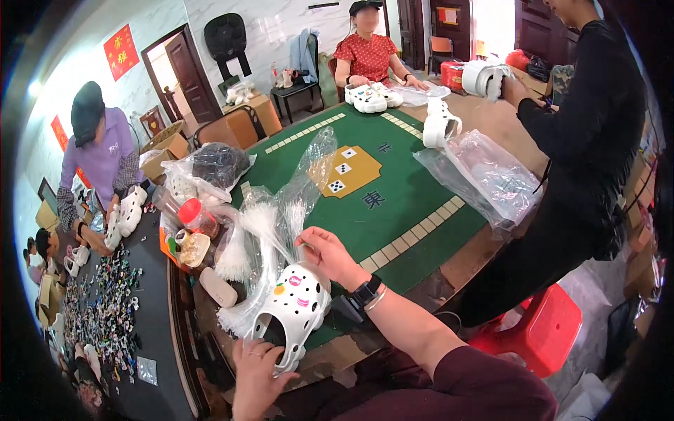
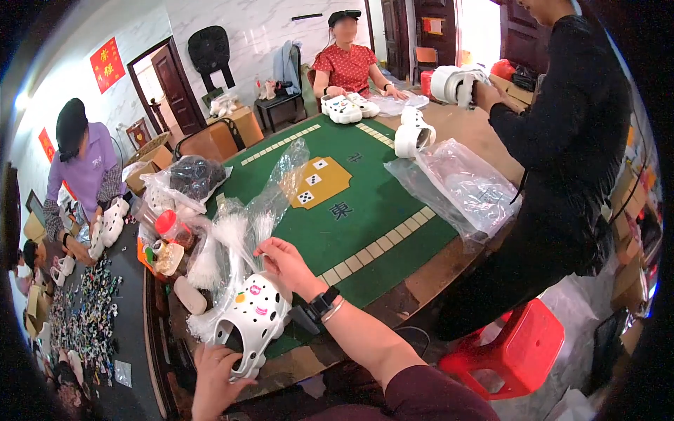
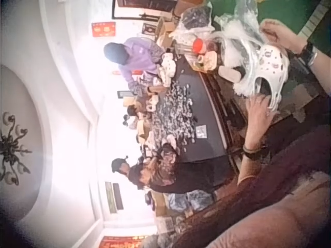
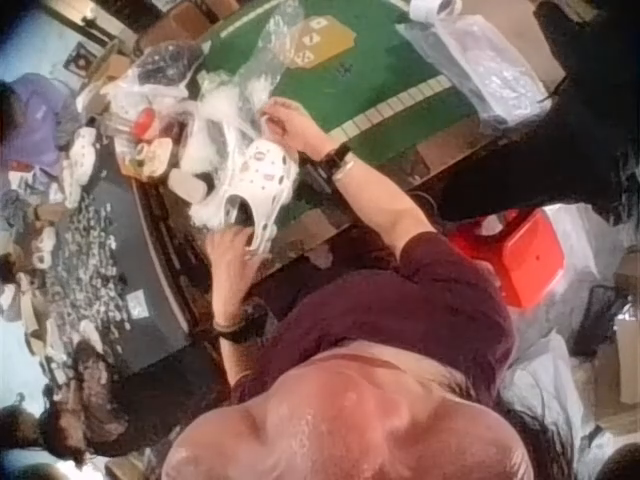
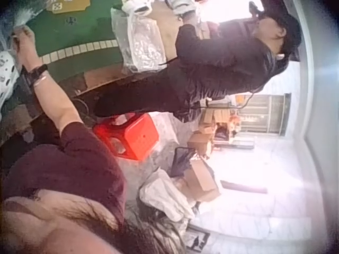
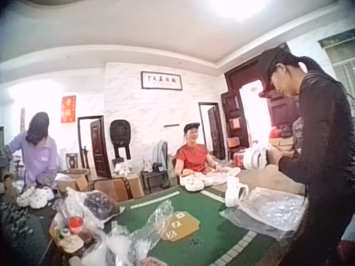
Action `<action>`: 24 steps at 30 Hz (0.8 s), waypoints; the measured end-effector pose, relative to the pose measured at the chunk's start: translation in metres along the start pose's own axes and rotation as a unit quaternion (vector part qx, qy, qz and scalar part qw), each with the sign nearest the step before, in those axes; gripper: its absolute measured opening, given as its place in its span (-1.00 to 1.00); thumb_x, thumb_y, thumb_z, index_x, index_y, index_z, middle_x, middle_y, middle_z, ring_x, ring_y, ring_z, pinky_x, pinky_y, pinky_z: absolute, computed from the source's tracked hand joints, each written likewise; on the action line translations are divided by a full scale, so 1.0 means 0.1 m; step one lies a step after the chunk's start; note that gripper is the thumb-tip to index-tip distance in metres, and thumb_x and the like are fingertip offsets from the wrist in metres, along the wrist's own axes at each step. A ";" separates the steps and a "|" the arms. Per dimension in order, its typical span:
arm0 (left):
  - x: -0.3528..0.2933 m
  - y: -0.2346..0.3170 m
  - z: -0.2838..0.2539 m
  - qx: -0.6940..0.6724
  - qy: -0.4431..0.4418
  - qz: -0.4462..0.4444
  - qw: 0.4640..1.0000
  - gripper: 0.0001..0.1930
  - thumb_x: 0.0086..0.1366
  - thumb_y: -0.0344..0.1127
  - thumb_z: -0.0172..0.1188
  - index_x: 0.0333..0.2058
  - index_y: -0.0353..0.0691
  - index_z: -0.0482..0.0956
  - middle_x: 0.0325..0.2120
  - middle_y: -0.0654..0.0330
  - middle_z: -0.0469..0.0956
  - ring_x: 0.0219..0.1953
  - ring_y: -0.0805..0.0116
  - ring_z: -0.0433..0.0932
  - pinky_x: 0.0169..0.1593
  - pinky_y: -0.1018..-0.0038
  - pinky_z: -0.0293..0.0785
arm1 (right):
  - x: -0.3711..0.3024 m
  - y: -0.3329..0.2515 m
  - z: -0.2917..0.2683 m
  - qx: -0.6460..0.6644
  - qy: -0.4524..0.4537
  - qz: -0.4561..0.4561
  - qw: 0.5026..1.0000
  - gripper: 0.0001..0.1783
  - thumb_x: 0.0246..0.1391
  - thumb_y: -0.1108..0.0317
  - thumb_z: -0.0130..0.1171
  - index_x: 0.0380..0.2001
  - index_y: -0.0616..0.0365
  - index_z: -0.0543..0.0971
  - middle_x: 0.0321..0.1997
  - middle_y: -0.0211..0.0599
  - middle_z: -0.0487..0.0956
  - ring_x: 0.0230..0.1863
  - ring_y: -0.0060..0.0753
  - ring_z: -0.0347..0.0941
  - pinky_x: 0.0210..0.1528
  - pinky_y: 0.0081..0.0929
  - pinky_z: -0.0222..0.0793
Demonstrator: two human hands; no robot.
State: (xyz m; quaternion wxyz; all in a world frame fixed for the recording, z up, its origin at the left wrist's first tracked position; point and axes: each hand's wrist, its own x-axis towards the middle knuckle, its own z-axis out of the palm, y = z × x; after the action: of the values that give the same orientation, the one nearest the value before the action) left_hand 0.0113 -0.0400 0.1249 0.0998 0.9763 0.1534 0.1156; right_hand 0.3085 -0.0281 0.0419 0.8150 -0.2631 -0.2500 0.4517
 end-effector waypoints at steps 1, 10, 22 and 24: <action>-0.04 -0.06 -0.02 -0.001 -0.001 -0.001 1.000 -0.48 -0.22 -0.06 0.47 -0.27 -0.20 0.57 -0.28 0.13 0.49 -0.06 0.08 0.41 0.18 0.03 0.11 | 0.00 0.03 0.00 -0.009 0.002 0.002 1.000 -0.83 0.26 0.34 0.00 -0.39 0.14 0.50 -0.54 -0.54 0.43 -0.66 -0.77 0.07 -0.63 -0.74 -0.04; 0.02 -0.12 -0.21 -0.062 0.059 0.151 0.985 -0.75 0.06 -0.40 0.25 -0.26 -0.29 0.47 -0.51 0.06 0.39 -0.41 -0.04 0.37 -0.21 0.17 0.32 | 0.01 0.12 -0.03 -0.042 0.026 0.006 0.999 -0.85 0.24 0.35 0.02 -0.39 0.15 0.49 -0.49 -0.49 0.49 -0.64 -0.78 0.13 -0.61 -0.75 0.01; 0.26 -0.03 0.26 -0.101 0.026 0.089 0.991 -0.61 -0.08 -0.11 0.45 -0.30 -0.16 0.57 -0.56 0.14 0.48 -0.48 0.06 0.50 -0.39 0.22 0.39 | 0.05 0.25 -0.12 -0.017 0.036 0.047 0.998 -0.85 0.25 0.36 0.01 -0.37 0.18 0.49 -0.43 -0.41 0.51 -0.65 -0.76 0.09 -0.62 -0.74 0.02; 0.29 -0.06 0.26 -0.152 0.081 0.062 0.983 -0.61 -0.11 -0.22 0.48 -0.28 -0.15 0.58 -0.53 0.11 0.51 -0.46 0.08 0.52 -0.39 0.28 0.41 | 0.04 0.24 -0.13 -0.014 0.034 0.049 0.998 -0.85 0.25 0.36 0.02 -0.37 0.18 0.48 -0.42 -0.40 0.51 -0.65 -0.76 0.09 -0.62 -0.74 0.02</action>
State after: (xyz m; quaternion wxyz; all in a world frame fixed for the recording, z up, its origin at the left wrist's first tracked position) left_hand 0.0436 -0.0287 0.1039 0.2271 0.9447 0.0812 0.2222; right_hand 0.3039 -0.0160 0.0175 0.7962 -0.3016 -0.2156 0.4781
